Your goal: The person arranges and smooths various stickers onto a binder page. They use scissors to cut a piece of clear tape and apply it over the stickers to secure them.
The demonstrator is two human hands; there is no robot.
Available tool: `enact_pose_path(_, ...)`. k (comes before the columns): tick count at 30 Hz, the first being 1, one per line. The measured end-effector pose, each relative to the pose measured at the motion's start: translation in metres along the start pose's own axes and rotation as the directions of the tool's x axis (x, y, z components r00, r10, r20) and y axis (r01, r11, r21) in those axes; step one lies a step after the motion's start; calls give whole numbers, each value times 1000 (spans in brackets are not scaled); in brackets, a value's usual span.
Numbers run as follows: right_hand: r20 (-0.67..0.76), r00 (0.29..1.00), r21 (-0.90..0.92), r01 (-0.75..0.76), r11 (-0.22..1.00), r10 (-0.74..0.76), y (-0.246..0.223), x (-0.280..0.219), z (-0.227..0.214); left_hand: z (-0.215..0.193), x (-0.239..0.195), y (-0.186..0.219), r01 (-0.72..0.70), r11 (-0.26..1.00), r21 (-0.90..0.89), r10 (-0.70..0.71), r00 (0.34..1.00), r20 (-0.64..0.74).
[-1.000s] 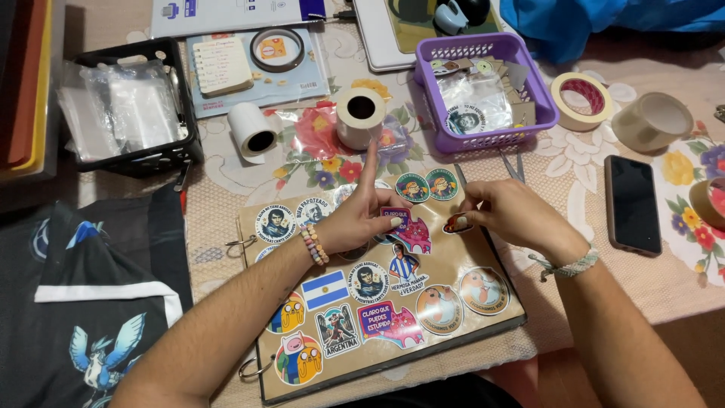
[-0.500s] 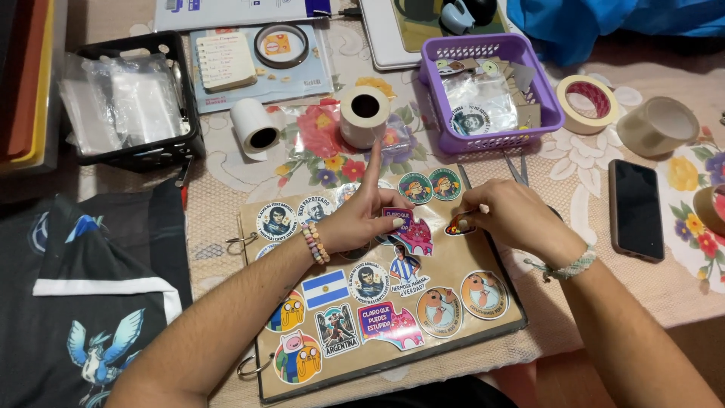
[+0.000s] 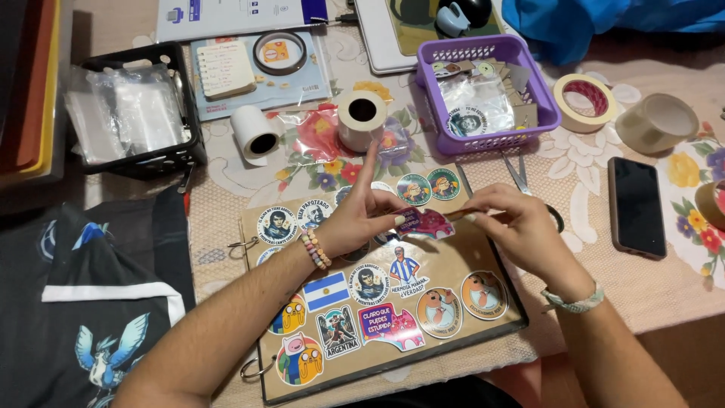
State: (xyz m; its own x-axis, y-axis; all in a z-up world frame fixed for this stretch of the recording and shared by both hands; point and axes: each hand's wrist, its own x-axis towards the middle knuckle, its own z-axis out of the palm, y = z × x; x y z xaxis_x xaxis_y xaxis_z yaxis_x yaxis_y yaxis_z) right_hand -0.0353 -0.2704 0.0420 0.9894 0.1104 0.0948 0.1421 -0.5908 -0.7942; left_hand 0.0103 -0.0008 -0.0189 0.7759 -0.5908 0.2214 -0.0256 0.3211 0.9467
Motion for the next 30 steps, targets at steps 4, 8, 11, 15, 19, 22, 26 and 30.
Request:
enact_pose_path(4,-269,963,84,8,996,15,34,0,-16,-4,1,6,-16,999,27,18,998,-55)
enact_pose_path(8,-344,841,-677,85,731,-417,77,8,-20,-2,3,25,0,1000,27,4,989,-148)
enact_pose_path(11,-217,953,-796,-49,603,-210,71,5,-19,-5,1,27,-70,994,87,81,989,-123)
enact_pose_path(15,-136,986,-601,-2,799,-100,16,-5,-28,-1,-4,38,-118,965,236,153,979,-134)
enact_pose_path(19,-64,983,-124,162,979,-170,-50,-9,1,8,-6,42,-142,932,332,175,982,-72)
enact_pose_path(22,-20,990,-11,143,990,-143,-57,-1,22,16,-8,44,-102,921,377,141,987,-77)
enact_pose_path(26,-10,996,252,-81,964,86,-25,20,32,13,-7,46,-110,887,448,157,985,-69)
enact_pose_path(30,98,969,417,-245,875,225,6,27,35,-1,-3,41,-103,848,520,135,991,-24)
